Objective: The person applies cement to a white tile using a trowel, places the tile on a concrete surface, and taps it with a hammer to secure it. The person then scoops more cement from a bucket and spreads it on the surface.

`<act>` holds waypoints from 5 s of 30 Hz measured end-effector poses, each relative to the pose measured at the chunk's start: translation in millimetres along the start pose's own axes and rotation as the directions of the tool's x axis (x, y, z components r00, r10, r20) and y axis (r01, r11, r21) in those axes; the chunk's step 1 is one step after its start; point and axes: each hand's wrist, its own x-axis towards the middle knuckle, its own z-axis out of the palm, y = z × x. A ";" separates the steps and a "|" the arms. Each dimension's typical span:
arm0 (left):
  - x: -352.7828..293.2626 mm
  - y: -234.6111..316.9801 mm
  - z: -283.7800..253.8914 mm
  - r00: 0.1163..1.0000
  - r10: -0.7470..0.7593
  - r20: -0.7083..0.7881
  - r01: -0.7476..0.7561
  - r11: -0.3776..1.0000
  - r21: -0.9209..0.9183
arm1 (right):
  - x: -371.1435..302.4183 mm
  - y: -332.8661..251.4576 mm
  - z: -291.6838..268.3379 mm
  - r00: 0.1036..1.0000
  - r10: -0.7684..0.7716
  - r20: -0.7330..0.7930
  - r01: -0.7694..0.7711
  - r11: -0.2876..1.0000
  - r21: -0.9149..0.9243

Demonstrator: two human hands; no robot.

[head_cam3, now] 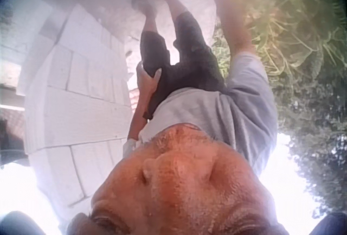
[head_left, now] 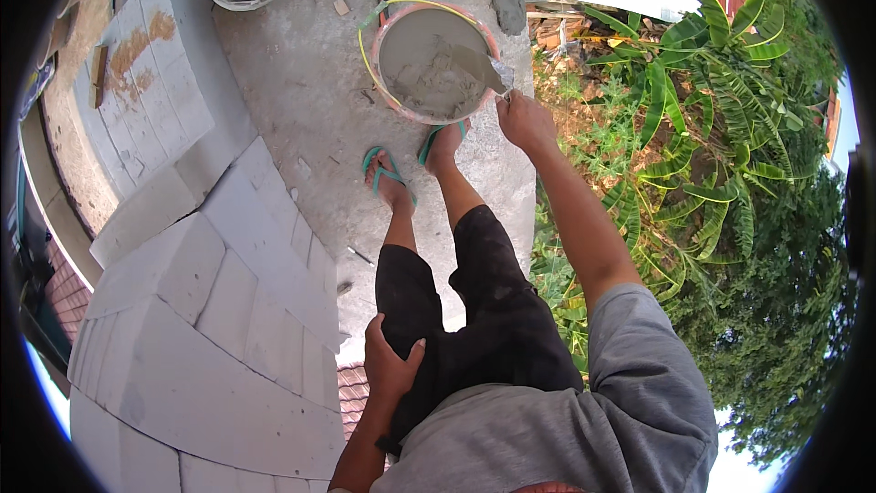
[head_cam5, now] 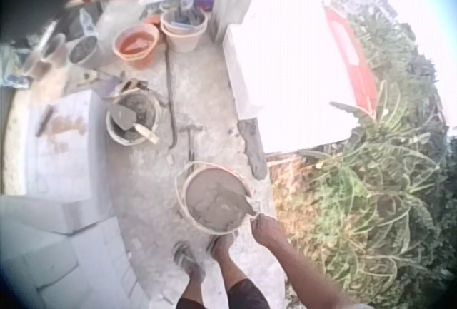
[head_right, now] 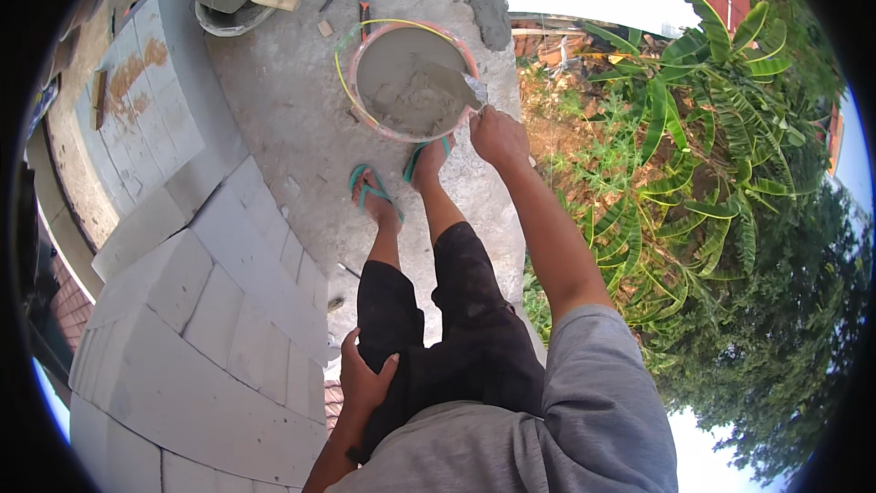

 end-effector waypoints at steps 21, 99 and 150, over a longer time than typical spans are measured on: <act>18.4 -14.5 1.1 0.994 0.110 -0.005 -0.108 0.976 0.191 | 40.0 -64.4 105.6 0.884 -0.162 0.438 -0.300 0.523 0.798; 39.7 88.5 93.1 0.994 -0.026 0.107 -0.038 0.830 0.556 | -80.1 323.5 424.9 0.656 0.282 0.701 -0.742 0.070 0.667; 29.9 7.8 47.3 0.982 0.100 0.160 -0.167 0.854 0.493 | -96.2 237.3 275.5 0.872 0.468 -0.144 -0.179 0.578 0.796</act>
